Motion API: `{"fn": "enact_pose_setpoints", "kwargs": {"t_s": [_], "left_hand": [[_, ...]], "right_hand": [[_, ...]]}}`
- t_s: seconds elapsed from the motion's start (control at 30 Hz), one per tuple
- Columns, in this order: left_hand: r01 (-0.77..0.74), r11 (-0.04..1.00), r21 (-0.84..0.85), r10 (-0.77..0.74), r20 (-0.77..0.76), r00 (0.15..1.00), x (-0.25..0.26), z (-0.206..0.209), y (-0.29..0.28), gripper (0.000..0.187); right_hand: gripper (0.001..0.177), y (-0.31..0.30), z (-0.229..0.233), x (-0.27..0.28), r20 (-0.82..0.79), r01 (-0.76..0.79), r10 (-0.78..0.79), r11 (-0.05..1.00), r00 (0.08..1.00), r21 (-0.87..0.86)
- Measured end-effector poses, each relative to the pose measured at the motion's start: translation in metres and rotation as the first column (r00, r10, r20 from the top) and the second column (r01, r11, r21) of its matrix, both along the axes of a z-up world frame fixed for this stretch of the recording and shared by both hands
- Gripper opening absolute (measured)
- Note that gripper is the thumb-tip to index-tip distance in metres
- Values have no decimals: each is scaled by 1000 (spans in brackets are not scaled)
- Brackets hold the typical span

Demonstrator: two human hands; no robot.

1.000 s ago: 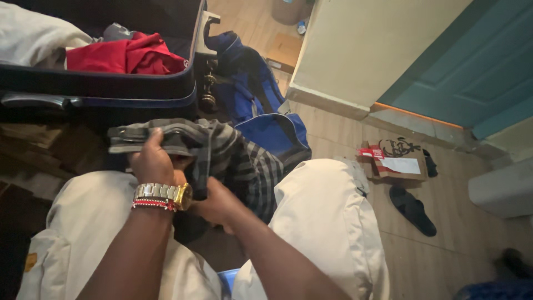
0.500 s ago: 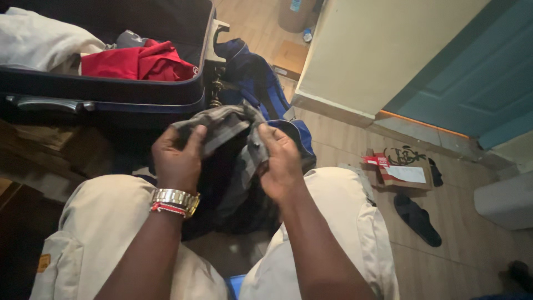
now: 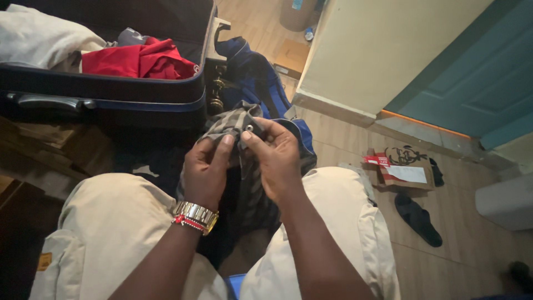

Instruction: The person unbuttons and then buttons a plaid shirt by hand while it rests on their lap.

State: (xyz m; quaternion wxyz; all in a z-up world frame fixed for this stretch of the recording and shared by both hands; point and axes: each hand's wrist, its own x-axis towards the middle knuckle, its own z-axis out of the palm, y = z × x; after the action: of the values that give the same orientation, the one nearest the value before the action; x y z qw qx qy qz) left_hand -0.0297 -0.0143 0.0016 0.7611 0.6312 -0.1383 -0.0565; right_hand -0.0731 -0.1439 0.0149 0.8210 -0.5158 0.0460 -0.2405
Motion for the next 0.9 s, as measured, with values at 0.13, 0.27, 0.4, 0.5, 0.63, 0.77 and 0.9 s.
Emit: {"fn": "enact_pose_setpoints", "kwargs": {"t_s": [0.13,0.27,0.4,0.5,0.63,0.77,0.9], "left_hand": [[-187,956,225,177,64,982,-2,0,-2,30],[-52,989,136,47,37,998,17,-12,5,26],[26,999,39,-21,-130,991,30,-21,8,18],[-50,995,-83,34,-177,984,26,-25,7,13],[-107,986,-128,77,-219,973,24,-26,6,11],[-28,998,-51,19,-164,986,24,-27,6,12],[30,995,-91,-39,-91,995,23,-29,4,11]], "right_hand": [[26,9,-4,1,-60,74,-83,987,995,-142],[20,13,-15,4,-101,115,-163,922,981,-371],[19,16,-24,10,-84,193,-269,844,959,-501],[18,20,-26,11,-81,171,-230,878,970,-447],[17,25,-27,12,-79,122,-166,910,983,-396],[15,23,-28,13,-103,132,-187,909,977,-396],[14,20,-27,11,-62,141,-171,933,983,-332]]}}
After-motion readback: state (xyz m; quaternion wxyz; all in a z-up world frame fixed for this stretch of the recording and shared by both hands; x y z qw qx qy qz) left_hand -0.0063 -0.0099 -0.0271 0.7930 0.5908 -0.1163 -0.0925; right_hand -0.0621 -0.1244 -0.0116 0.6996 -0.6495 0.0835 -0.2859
